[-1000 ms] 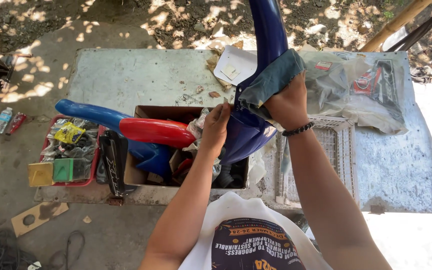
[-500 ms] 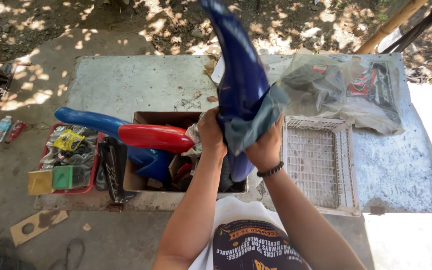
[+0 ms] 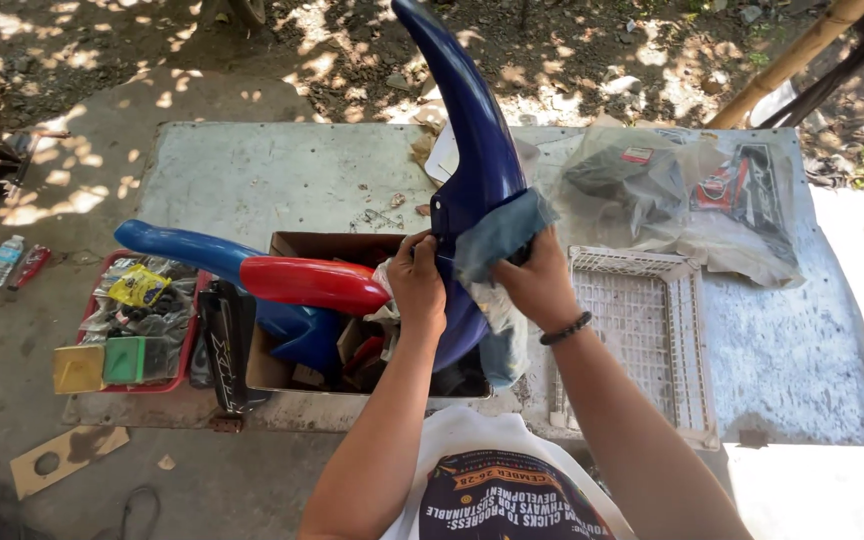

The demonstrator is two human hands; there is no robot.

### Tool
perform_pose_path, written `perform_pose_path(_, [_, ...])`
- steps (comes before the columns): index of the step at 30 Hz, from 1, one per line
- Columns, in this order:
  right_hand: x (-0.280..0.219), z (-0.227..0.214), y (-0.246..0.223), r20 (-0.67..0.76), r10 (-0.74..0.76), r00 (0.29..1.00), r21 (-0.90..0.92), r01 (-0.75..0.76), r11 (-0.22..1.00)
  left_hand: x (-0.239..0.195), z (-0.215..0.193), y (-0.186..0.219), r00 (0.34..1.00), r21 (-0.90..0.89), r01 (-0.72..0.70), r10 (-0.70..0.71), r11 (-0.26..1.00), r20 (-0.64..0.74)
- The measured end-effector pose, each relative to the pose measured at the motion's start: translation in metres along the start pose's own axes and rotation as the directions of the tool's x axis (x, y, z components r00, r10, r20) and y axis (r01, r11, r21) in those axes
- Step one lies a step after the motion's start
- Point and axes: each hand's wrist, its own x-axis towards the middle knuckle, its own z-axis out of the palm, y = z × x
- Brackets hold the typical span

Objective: The person wipes a blue motorcycle fender with a cloth. They pick up the fender from a table, wipe it thoroughly on all sides, and then place it back down.

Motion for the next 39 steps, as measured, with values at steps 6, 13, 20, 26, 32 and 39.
perform_pose_path(6, [0.015, 0.011, 0.053, -0.177, -0.023, 0.984, 0.01, 0.025, 1.0, -0.008, 0.008, 0.033, 0.968, -0.237, 0.184, -0.217, 0.954, -0.125])
perform_pose_path(13, [-0.031, 0.048, 0.072, 0.026, -0.923, 0.384, -0.526, 0.79, 0.314, 0.003, 0.011, 0.042, 0.966, 0.012, 0.213, -0.209, 0.977, -0.154])
perform_pose_path(20, [0.004, 0.017, -0.003, -0.185, -0.775, 0.604, -0.236, 0.738, 0.632, 0.014, 0.013, 0.017, 0.925, -0.478, 0.279, -0.367, 0.833, -0.099])
perform_pose_path(26, [-0.04, 0.039, 0.078, -0.057, -0.705, 0.707, -0.148, 0.692, 0.706, 0.01, 0.007, 0.066, 0.875, -0.11, 0.435, -0.449, 0.894, -0.182])
perform_pose_path(32, [0.011, 0.01, 0.038, -0.168, -0.726, 0.666, -0.063, 0.728, 0.683, 0.002, 0.025, 0.046, 0.888, -0.412, 0.35, -0.438, 0.842, -0.141])
perform_pose_path(39, [-0.016, 0.02, 0.058, -0.141, -0.21, 0.967, 0.095, 0.225, 0.97, 0.019, 0.021, 0.042, 0.859, -0.456, 0.33, -0.463, 0.826, -0.217])
